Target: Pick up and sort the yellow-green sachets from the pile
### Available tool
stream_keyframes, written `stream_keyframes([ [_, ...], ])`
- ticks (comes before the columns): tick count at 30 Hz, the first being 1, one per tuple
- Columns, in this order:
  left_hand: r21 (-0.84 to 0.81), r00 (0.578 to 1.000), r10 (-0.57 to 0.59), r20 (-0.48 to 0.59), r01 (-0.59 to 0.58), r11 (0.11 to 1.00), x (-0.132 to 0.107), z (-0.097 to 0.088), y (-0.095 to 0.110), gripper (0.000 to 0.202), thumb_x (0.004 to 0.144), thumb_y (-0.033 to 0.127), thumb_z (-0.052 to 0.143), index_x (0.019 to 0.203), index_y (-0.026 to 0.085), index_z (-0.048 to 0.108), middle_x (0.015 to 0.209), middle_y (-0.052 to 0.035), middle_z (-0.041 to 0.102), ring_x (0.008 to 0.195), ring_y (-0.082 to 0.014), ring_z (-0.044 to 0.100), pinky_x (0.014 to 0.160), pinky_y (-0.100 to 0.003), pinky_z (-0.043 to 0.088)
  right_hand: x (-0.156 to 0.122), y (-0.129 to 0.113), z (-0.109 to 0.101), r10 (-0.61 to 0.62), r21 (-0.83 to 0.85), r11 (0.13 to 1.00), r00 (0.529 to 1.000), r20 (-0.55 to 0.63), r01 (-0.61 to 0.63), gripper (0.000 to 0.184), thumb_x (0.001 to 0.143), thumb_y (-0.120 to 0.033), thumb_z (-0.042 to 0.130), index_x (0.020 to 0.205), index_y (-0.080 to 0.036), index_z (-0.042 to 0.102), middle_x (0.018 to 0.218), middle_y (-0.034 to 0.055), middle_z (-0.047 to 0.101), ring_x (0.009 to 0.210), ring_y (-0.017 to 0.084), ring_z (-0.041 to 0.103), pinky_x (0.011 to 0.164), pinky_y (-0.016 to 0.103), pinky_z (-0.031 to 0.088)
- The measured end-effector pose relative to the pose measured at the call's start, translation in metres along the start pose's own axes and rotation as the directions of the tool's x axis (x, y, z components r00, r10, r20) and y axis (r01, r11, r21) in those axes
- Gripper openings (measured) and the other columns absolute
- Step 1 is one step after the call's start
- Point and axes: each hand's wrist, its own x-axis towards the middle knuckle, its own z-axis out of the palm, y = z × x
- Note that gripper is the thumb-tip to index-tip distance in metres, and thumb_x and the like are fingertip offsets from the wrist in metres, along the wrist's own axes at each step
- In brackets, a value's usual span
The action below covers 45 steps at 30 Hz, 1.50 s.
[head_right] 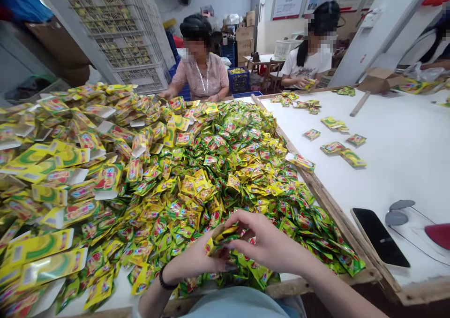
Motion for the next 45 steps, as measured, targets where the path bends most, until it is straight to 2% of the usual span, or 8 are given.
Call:
stream_keyframes([
  [6,-0.100,0.990,0.027,0.139,-0.013,0.995,0.010,-0.002,-0.008,0.043,0.059,0.031,0.077,0.092,0.015,0.055,0.074,0.0026,0.046,0.066,-0.0098,0.038,0.061,-0.022,0.033,-0.001,0.020,0.012,0.042,0.136,0.990,0.992,-0.116,-0.026,0.013,0.085,-0.025,0.058,0.095,-0.022,0.066,0.093,0.0044,0.067,0.087,0.018,0.062,0.081,0.031,0.049],
  [20,-0.277,0.943,-0.071,0.325,0.167,0.946,0.012,-0.001,-0.007,0.029,0.060,0.032,0.074,0.065,0.013,0.052,0.059,0.0021,0.046,0.054,-0.0086,0.041,0.053,-0.023,0.032,-0.005,0.042,0.026,-0.242,-0.289,0.949,0.878,-0.414,0.126,0.011,0.081,-0.021,0.062,0.092,-0.023,0.061,0.112,0.0102,0.055,0.109,0.025,0.048,0.092,0.044,0.041],
  [28,-0.242,0.983,0.079,0.163,-0.038,0.970,0.031,0.015,-0.005,0.070,0.064,0.033,0.075,0.124,0.021,0.040,0.098,-0.0052,0.059,0.082,-0.0164,0.058,0.074,-0.030,0.048,-0.021,0.042,0.015,-0.083,-0.243,0.970,0.973,-0.217,0.029,0.022,0.088,-0.029,0.051,0.076,-0.022,0.068,0.145,0.0037,0.033,0.135,0.028,0.024,0.108,0.054,0.022],
  [32,0.390,0.920,0.360,-0.155,-0.278,0.878,0.042,0.000,0.003,0.071,0.076,0.036,0.065,0.137,0.027,0.030,0.137,-0.0100,0.041,0.127,-0.0253,0.036,0.107,-0.043,0.028,-0.043,0.066,-0.065,-0.226,-0.569,0.806,0.804,-0.550,-0.163,0.021,0.089,-0.028,0.049,0.088,-0.021,0.068,0.135,0.0101,0.045,0.129,0.026,0.036,0.104,0.047,0.032],
  [37,0.884,0.701,0.637,-0.321,-0.019,0.466,0.066,-0.067,0.013,0.037,0.087,0.028,0.048,0.123,0.024,0.052,0.129,-0.0100,0.048,0.132,-0.0259,0.027,0.110,-0.048,0.021,-0.030,0.101,-0.133,-0.418,-0.657,0.417,0.510,-0.752,-0.628,0.032,0.086,-0.035,0.052,0.091,-0.007,0.068,0.139,0.0227,0.036,0.136,0.035,0.016,0.108,0.051,0.017],
  [39,0.925,0.675,0.663,-0.324,0.080,0.371,0.082,-0.090,0.018,0.034,0.085,0.027,0.050,0.118,0.024,0.057,0.134,-0.0111,0.044,0.133,-0.0288,0.024,0.109,-0.051,0.022,0.001,0.108,-0.110,-0.370,-0.678,0.523,0.579,-0.726,-0.516,0.035,0.086,-0.038,0.053,0.102,-0.009,0.064,0.133,0.0207,0.045,0.132,0.032,0.028,0.107,0.050,0.024],
  [42,0.961,0.727,0.643,-0.241,0.085,0.264,0.104,-0.106,0.028,0.018,0.080,0.027,0.058,0.095,0.024,0.069,0.140,-0.0079,0.039,0.136,-0.0316,0.017,0.109,-0.055,0.016,0.052,0.111,-0.048,-0.239,-0.640,0.755,0.851,-0.468,-0.140,0.052,0.078,-0.042,0.063,0.122,-0.017,0.054,0.132,0.0136,0.048,0.131,0.031,0.029,0.108,0.051,0.023],
  [45,0.950,0.728,0.655,-0.202,-0.016,0.311,0.110,-0.106,0.036,0.010,0.079,0.024,0.060,0.073,0.022,0.069,0.134,-0.0048,0.048,0.136,-0.0291,0.018,0.110,-0.054,0.012,0.078,0.111,-0.009,-0.146,-0.288,0.957,0.854,-0.499,-0.005,0.031,0.076,-0.037,0.065,0.104,-0.022,0.065,0.118,0.0097,0.059,0.125,0.030,0.039,0.107,0.051,0.022],
])
